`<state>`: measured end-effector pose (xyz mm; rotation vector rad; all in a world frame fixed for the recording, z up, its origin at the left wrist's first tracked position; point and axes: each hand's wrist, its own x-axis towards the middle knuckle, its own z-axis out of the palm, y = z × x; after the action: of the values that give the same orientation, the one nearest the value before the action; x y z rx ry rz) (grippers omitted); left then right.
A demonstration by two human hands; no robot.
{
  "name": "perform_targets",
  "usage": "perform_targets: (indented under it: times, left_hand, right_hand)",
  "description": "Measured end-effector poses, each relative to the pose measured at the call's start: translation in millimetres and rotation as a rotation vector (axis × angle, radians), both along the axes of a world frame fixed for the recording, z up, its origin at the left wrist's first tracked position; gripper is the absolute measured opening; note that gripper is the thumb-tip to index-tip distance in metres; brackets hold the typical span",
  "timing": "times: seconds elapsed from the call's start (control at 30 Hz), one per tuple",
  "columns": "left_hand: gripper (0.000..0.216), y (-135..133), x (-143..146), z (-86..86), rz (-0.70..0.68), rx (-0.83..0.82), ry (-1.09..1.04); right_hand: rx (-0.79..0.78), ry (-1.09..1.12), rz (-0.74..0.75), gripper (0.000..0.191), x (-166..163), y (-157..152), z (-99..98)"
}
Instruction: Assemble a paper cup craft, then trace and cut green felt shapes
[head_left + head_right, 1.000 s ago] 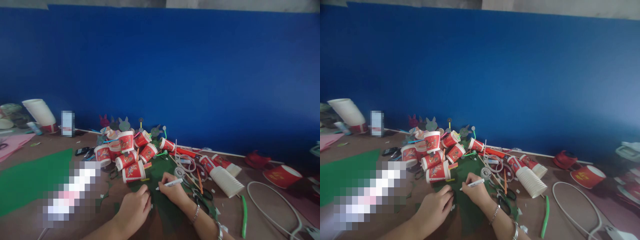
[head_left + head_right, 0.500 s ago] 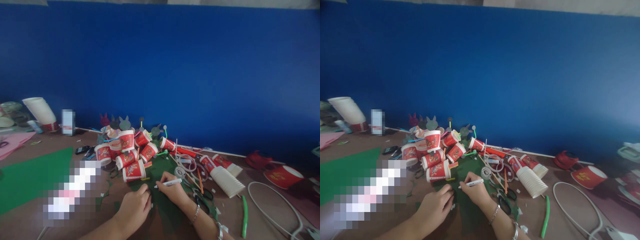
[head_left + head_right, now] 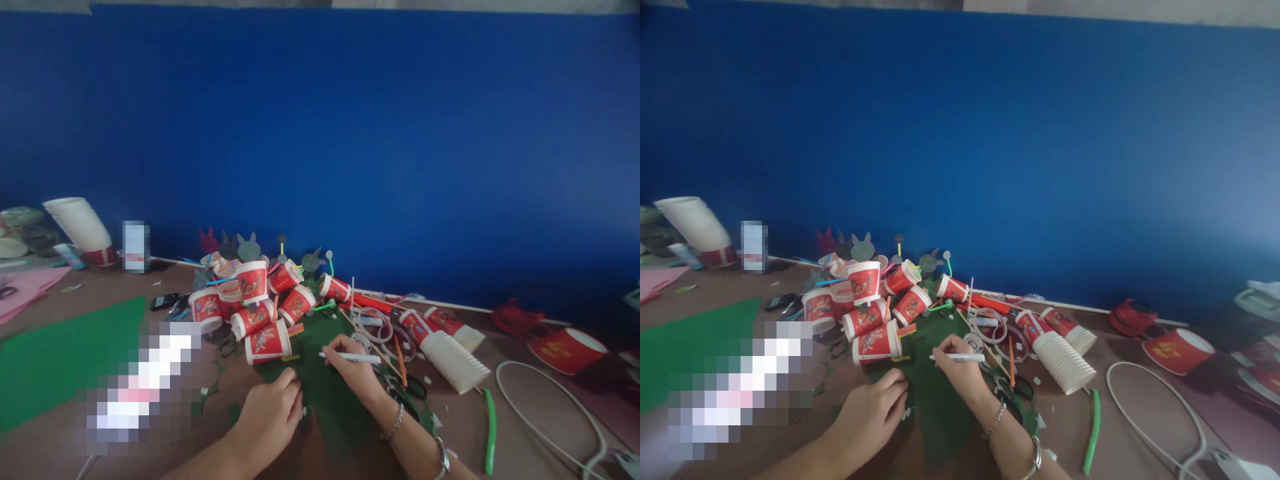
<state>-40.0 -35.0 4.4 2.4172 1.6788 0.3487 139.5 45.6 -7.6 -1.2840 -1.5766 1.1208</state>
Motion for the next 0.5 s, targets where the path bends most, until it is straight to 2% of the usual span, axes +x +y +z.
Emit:
perform_targets:
  times: [0.2, 0.5]
  left_hand:
    - [0.027, 1.2, 0.2, -2.3, 0.002, 0.002, 0.004]
    - [0.026, 2.2, 0.3, -3.9, 0.005, 0.013, 0.007]
  right_hand:
    - [0.027, -0.133, -0.056, 0.026, 3.9, 6.4, -7.0]
    - [0.003, -0.132, 0.019, 0.025, 1.3, 2.8, -6.4]
